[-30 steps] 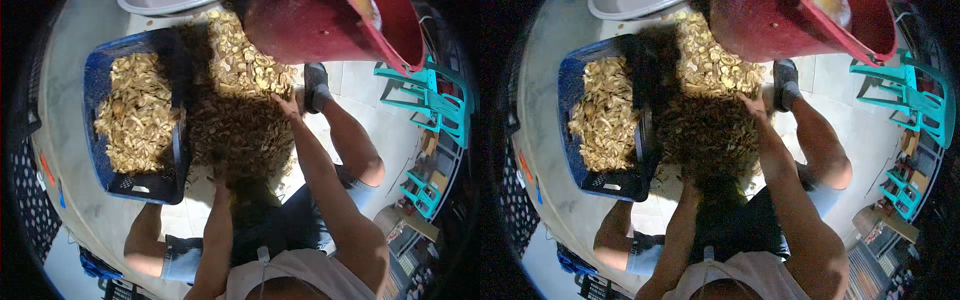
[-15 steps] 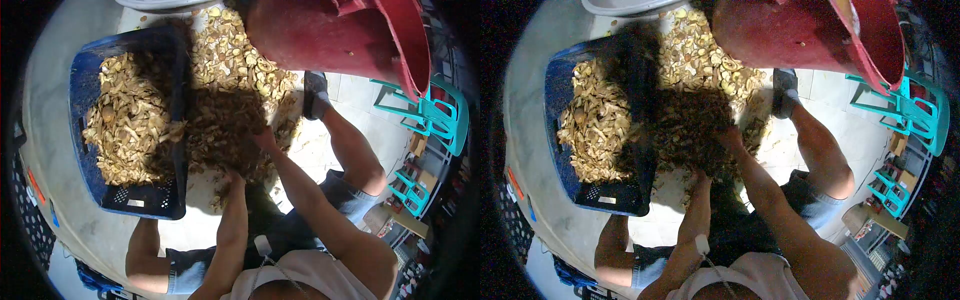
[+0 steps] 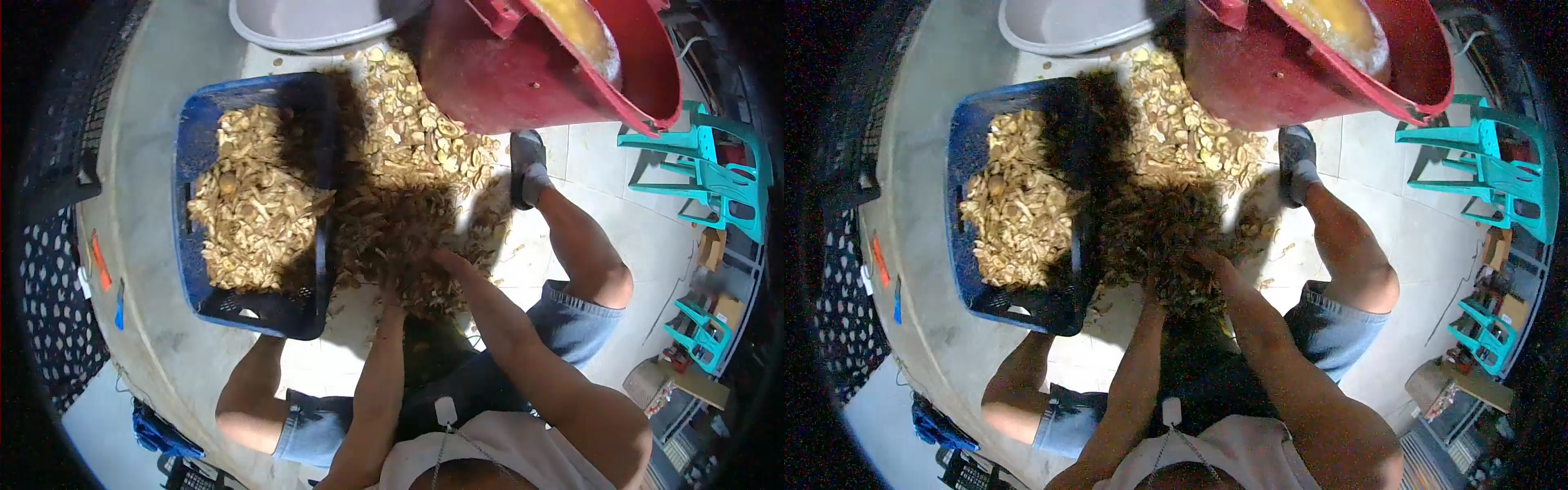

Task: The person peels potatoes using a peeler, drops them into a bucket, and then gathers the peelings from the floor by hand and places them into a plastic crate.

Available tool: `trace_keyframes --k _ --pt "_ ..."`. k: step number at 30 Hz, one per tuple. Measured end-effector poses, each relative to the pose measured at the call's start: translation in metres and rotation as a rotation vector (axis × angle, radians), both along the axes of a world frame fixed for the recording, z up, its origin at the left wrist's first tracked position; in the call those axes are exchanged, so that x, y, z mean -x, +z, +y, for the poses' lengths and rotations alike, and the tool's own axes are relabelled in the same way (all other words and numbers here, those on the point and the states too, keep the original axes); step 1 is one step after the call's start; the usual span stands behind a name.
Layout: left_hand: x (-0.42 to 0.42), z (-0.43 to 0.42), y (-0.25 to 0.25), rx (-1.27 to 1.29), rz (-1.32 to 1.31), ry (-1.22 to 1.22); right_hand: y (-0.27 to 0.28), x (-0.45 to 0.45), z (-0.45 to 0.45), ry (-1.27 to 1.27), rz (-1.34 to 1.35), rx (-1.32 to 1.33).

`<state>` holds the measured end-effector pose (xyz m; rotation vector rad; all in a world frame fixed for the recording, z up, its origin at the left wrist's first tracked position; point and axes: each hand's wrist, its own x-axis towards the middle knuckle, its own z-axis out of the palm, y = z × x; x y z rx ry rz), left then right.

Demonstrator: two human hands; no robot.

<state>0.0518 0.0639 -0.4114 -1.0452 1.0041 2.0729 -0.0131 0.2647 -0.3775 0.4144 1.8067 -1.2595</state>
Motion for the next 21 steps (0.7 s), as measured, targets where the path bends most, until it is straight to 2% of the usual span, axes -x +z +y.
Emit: trace_keyframes --k 1,4,6,8,10,11,13,15,16,18,19,21 --pt "0.006 0.0 0.008 0.051 -0.051 -0.002 0.009 0.006 0.002 0.028 -0.014 -0.003" --pt "0.081 0.016 0.125 0.207 -0.202 -0.047 0.044 0.035 0.009 0.041 -0.05 0.051" --pt "0.118 0.017 0.185 0.351 -0.169 -0.152 0.083 0.056 0.011 -0.141 -0.056 0.166" --pt "0.147 0.011 0.245 0.464 -0.013 -0.193 0.15 0.081 -0.002 -0.448 0.012 0.327" --pt "0.172 -0.001 0.309 0.469 0.238 -0.113 0.292 0.125 -0.035 -0.467 -0.044 0.184" --pt "0.181 -0.01 0.335 0.442 0.361 -0.064 0.31 0.133 -0.045 -0.429 0.092 0.282" --pt "0.22 -0.056 0.322 0.613 0.782 -0.112 0.348 0.157 -0.072 -0.424 0.325 0.408" --pt "0.243 -0.098 0.345 0.623 0.97 -0.058 0.39 0.185 -0.111 -0.416 0.334 0.684" --pt "0.243 -0.11 0.394 0.407 0.867 0.107 0.402 0.197 -0.127 -0.366 0.246 0.93" --pt "0.254 -0.156 0.403 0.344 0.68 -0.008 0.385 0.228 -0.16 -0.001 0.947 1.064" --pt "0.247 -0.159 0.404 0.349 0.679 -0.016 0.376 0.227 -0.169 -0.011 0.948 1.068" --pt "0.224 -0.169 0.393 0.665 0.585 0.114 0.359 0.229 -0.177 0.036 0.971 0.851"
